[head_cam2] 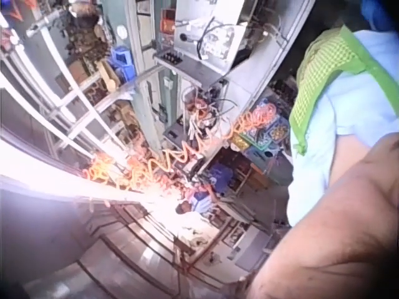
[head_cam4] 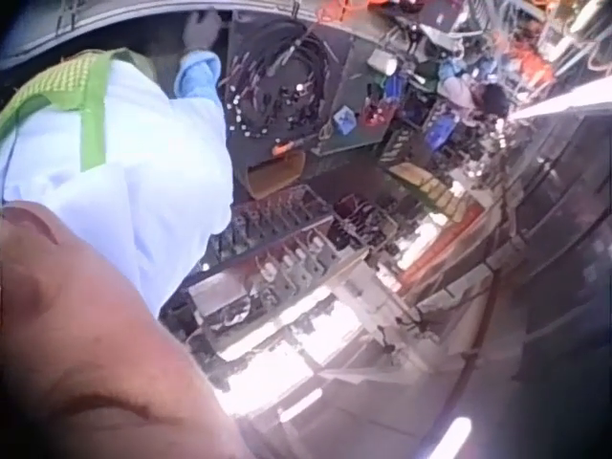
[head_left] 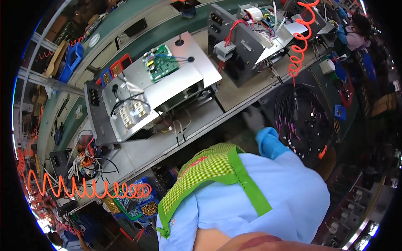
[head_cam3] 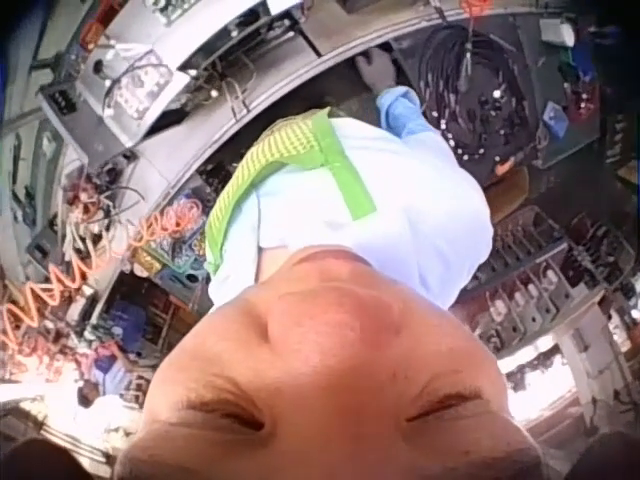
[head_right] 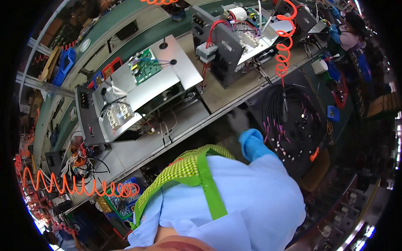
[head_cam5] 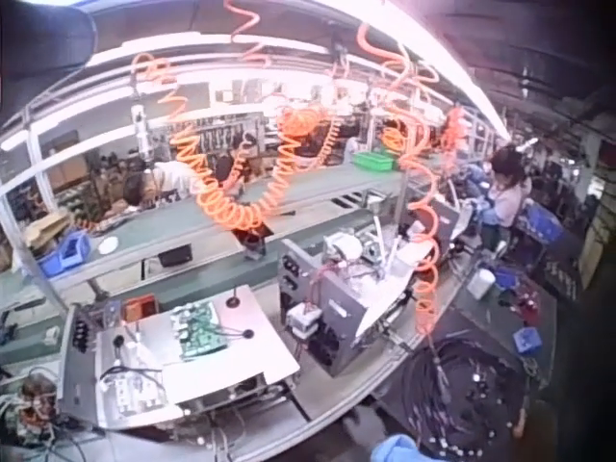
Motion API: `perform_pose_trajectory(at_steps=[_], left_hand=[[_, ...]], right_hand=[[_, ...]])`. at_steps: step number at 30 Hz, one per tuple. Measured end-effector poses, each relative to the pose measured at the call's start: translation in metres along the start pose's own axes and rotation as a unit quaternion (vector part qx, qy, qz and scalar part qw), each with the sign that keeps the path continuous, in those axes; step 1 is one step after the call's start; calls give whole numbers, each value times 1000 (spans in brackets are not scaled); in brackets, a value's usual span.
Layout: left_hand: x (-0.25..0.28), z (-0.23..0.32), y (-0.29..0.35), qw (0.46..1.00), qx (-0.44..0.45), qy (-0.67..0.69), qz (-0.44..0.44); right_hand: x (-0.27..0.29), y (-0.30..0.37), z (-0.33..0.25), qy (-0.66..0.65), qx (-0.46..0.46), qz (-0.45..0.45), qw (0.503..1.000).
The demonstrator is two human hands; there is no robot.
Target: The person assembles components onto a metal electronic chassis by securing circuit boards, knobs, and wires with screws using a pneumatic screwdriver.
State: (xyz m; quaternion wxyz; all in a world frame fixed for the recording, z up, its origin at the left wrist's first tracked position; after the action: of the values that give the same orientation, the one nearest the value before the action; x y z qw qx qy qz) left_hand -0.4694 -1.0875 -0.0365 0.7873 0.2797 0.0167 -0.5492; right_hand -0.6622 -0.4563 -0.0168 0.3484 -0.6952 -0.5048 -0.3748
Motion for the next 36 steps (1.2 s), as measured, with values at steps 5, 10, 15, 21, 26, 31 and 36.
perform_pose_trajectory(at_steps=[5,10,15,21,26,31,36], left_hand=[[-57,19,49,999,6,41,12],[-150,-3,47,977,87,170,94],[-284,-20,4,924,243,289,-56],[-355,-27,-13,943,225,189,-156],[-350,-34,-7,944,206,218,-135],[-388,-39,-11,936,218,219,-171],[-447,-17,-23,931,210,194,-228]], right_hand=[[144,1,165,97,-121,241,958],[101,26,323,321,-397,-89,855],[84,10,363,264,-360,-72,892],[97,-2,348,43,-211,0,977],[194,-9,245,-1,-155,63,986],[184,-21,73,-414,-44,-232,879],[139,-6,-86,-431,114,-550,706]])
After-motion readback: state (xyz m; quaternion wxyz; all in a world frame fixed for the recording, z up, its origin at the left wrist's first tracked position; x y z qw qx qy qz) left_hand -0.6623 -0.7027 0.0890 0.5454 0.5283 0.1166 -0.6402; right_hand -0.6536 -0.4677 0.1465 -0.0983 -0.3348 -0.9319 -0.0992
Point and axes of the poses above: each hand's wrist, its own y-axis away from the middle knuckle, its own x-axis out of the back of the hand, z = x × y, the point moved 9 cm from there along -y, towards the middle knuckle, and after that the axes turned 14 degrees about y, right-handed, at the moved point
